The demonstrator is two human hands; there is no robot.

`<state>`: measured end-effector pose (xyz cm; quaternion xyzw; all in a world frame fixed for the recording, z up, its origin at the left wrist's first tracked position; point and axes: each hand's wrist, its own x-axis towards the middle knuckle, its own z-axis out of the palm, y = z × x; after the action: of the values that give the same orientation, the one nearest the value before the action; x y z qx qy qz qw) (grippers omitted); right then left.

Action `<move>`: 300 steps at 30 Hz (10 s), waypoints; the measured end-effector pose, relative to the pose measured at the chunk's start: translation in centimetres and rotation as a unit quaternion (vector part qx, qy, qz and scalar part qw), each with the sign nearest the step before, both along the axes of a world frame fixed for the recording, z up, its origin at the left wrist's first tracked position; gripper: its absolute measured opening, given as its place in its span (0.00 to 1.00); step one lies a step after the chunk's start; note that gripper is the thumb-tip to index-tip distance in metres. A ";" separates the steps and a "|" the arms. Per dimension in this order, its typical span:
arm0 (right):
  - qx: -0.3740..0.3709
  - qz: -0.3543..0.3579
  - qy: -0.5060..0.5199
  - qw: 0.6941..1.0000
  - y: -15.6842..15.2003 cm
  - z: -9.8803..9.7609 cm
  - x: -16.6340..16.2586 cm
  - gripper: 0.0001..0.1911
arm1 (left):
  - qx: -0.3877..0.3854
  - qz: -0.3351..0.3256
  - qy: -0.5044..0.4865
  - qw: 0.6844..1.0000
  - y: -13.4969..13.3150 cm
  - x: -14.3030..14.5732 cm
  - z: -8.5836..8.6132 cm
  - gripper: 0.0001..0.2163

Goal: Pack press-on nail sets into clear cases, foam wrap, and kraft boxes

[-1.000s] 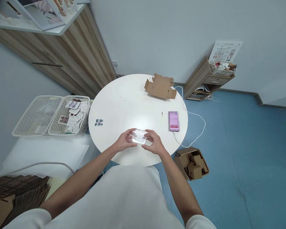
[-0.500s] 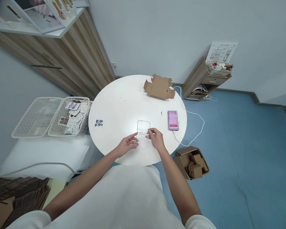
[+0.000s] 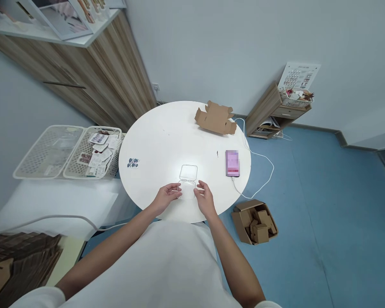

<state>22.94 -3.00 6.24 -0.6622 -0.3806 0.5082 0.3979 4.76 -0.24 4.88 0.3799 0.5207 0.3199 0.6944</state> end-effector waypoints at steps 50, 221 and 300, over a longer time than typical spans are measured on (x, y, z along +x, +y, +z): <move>-0.153 0.069 -0.004 0.986 0.1 -7.6 1.1 0.23 | 0.028 -0.003 0.276 0.961 -1.6 2.7 -6.5 0.17; -0.095 0.041 0.227 0.968 3.0 -1.0 1.6 0.20 | -0.038 0.043 -0.047 0.997 -2.0 0.1 -0.6 0.21; -0.109 0.123 -0.031 0.986 12.0 -6.9 -27.1 0.29 | 0.018 0.076 0.263 0.962 7.6 -22.1 -5.6 0.27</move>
<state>-4.19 9.04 -0.68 -0.6650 -0.4134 0.5713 0.2460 -17.34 7.38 -0.70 0.4226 0.7062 0.2702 0.4996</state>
